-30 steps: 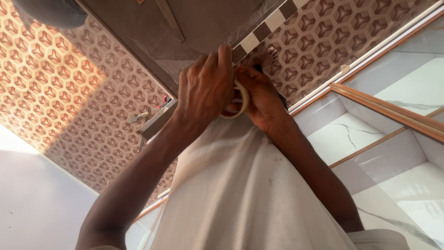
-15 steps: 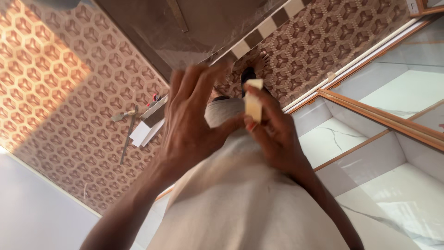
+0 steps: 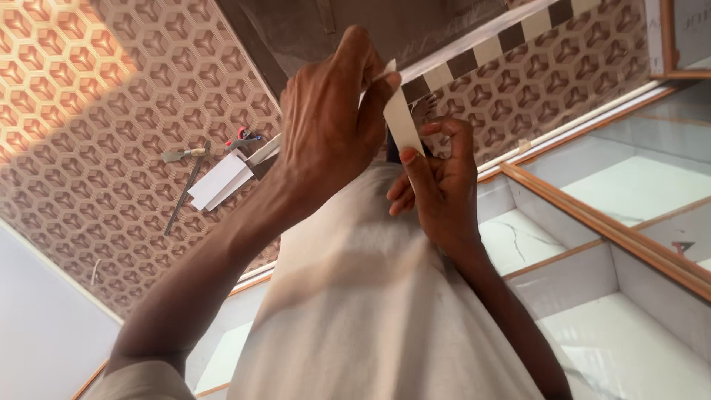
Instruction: The person assembles a display unit by applying adhesive to a white panel, attaching it to a frame, and securing it with tape. They then use a metal bar to press and align the panel edges.
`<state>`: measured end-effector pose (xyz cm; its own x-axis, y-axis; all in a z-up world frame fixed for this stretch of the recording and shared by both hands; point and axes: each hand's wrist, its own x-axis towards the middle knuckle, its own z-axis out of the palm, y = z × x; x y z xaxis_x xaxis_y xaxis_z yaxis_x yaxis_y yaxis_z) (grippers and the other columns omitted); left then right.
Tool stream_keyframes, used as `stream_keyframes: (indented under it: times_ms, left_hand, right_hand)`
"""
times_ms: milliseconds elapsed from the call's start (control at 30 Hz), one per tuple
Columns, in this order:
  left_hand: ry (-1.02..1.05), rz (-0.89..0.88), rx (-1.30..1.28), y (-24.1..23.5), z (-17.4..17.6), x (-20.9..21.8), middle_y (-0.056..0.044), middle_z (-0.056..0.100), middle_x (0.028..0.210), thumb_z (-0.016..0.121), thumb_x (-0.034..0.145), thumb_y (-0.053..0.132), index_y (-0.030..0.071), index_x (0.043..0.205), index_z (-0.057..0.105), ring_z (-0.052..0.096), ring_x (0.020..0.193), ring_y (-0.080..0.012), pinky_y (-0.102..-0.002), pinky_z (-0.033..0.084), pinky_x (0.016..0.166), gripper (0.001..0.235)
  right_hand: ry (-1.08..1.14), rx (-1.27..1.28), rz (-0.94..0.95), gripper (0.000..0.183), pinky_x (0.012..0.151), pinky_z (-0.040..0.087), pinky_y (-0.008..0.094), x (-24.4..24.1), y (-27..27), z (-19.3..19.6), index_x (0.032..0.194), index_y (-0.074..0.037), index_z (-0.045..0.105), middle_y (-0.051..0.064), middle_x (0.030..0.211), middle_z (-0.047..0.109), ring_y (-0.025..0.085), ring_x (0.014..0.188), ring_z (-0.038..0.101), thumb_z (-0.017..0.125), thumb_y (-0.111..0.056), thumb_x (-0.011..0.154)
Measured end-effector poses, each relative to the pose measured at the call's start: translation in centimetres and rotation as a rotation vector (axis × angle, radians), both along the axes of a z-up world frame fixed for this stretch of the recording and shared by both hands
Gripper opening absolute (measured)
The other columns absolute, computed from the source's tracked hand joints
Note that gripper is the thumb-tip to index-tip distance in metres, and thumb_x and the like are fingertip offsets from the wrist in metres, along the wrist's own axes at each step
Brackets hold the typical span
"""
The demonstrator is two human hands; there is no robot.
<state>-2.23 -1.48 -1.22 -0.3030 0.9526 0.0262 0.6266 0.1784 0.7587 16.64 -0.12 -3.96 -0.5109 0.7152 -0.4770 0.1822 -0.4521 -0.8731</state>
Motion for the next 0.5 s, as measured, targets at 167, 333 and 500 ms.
stream_keyframes:
  times_ms: [167, 333, 500]
  left_hand:
    - [-0.020, -0.003, -0.036, -0.1, -1.8, -0.5, -0.008, 0.052, 0.058, 0.067, 0.106, 0.015, 0.006, 0.100, 0.045, 0.050, 0.045, -0.0239, -0.043, 0.036, 0.044, 0.024]
    - [-0.091, 0.001, -0.012, 1.3, -3.3, -1.2, -0.008, 0.053, 0.061, 0.073, 0.102, 0.011, 0.005, 0.096, 0.047, 0.052, 0.050, -0.0233, -0.042, 0.038, 0.049, 0.027]
    - [-0.287, 0.019, -0.172, 1.9, -4.4, -2.2, -0.007, 0.058, 0.065, 0.078, 0.093, 0.011, 0.005, 0.084, 0.053, 0.060, 0.055, -0.0178, -0.039, 0.046, 0.052, 0.027]
  right_hand:
    - [-0.085, 0.047, -0.071, 0.036, 0.039, 0.040, 0.022, -0.4, -0.3, -1.1, 0.117, 0.000, 0.058, 0.004, 0.064, 0.060, 0.008, 0.045, 0.055, 0.065, -0.033, 0.103]
    - [-0.108, 0.046, -0.068, 0.032, 0.036, 0.033, 0.021, -1.1, 0.9, -3.2, 0.094, -0.001, 0.070, 0.000, 0.055, 0.056, 0.004, 0.042, 0.048, 0.066, -0.032, 0.102]
    - [-0.066, -0.082, -0.059, 0.019, 0.037, 0.035, 0.021, -1.0, 2.4, -5.9, 0.090, 0.000, 0.069, 0.002, 0.059, 0.061, 0.005, 0.042, 0.050, 0.067, -0.014, 0.103]
